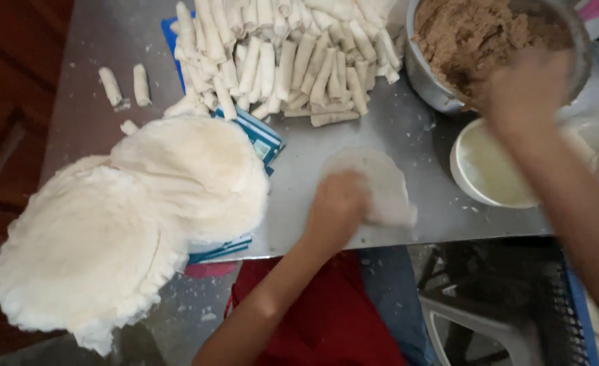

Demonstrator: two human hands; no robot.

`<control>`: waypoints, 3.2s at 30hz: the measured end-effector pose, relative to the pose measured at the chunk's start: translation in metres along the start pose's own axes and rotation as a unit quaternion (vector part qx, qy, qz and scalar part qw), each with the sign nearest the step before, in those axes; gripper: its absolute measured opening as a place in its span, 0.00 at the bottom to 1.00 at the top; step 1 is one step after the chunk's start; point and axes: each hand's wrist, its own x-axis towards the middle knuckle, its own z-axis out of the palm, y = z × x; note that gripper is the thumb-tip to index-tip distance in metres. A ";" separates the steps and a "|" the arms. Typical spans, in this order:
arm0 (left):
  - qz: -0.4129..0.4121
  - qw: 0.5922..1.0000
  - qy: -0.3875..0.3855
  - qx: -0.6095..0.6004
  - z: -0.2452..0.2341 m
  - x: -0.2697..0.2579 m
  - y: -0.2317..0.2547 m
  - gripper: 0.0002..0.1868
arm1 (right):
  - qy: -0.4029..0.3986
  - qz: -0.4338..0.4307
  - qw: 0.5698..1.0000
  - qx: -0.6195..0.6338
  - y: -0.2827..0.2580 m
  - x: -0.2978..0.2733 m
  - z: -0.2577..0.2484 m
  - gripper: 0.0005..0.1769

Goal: The person peels individual sheets of dough from a stack, places them on the table, applies a portion of filling, and rolls them into cylinders, repeating the process for multiple sheets.

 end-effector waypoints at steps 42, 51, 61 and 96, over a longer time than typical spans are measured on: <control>-0.028 0.985 -0.087 0.146 -0.016 0.001 0.013 0.18 | 0.042 -0.246 0.651 0.717 -0.119 -0.139 -0.017 0.53; -0.317 0.926 -0.162 -0.127 -0.008 0.029 -0.037 0.05 | -0.030 -0.155 0.552 0.819 -0.134 -0.102 0.000 0.24; -0.210 0.962 -0.171 -0.036 -0.004 0.040 -0.063 0.09 | 0.037 -0.267 0.657 0.704 -0.118 -0.093 -0.014 0.06; -0.367 0.888 -0.178 -0.211 -0.050 0.085 -0.066 0.18 | 0.184 -0.128 0.530 0.818 -0.158 -0.075 -0.002 0.09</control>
